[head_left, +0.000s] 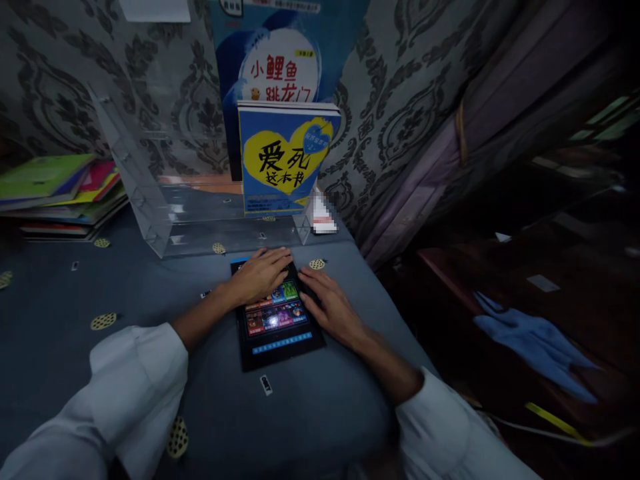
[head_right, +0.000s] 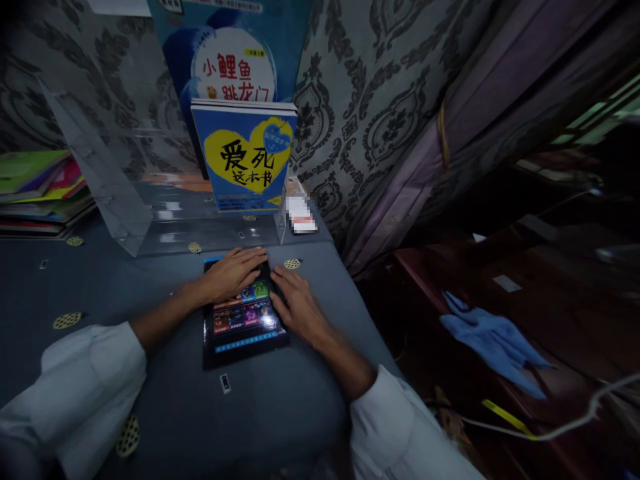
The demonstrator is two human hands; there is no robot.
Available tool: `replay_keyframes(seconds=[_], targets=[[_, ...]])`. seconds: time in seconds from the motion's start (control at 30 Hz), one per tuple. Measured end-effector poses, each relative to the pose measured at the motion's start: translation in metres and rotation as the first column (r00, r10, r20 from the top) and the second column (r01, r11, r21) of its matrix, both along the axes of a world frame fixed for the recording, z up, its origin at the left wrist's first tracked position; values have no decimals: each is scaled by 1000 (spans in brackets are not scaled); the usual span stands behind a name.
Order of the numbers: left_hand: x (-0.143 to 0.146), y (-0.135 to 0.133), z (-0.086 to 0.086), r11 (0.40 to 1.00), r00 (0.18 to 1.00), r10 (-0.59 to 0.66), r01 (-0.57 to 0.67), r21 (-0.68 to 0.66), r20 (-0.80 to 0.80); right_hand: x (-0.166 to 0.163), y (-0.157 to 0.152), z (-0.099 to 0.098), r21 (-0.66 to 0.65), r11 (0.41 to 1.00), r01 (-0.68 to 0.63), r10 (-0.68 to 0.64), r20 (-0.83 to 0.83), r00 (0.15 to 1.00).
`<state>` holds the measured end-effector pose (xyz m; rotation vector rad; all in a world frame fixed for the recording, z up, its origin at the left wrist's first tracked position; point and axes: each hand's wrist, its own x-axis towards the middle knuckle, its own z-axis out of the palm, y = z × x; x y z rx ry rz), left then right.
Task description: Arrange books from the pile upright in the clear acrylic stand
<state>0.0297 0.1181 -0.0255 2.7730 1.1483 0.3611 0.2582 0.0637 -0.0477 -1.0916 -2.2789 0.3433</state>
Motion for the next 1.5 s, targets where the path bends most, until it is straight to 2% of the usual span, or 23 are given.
replay_keyframes(seconds=[0.2,0.43,0.67,0.87,1.17,1.5], targets=[[0,-1,-3,1000,1000,1,-1,29,-2,-1,-9,3,-4,1000,22,-21,63,998],[-3,-4,3,991,992,-124,123,54,15,-3,-8,3,1,1000,24,-24,73,997],[-2,-8,4,994,995,-103,104,28,-9,-3,-8,6,-13,1000,25,-23,93,995],[-6,-8,4,994,994,-110,110,-11,-6,-1,-17,7,-27,999,19,-18,35,999],[-18,-21,12,968,970,-241,243,-56,33,5,-31,7,-20,1000,13,-13,-27,1000],[-15,-24,14,968,971,-237,238,-82,30,7,-34,9,-32,999,10,-11,-26,1000]])
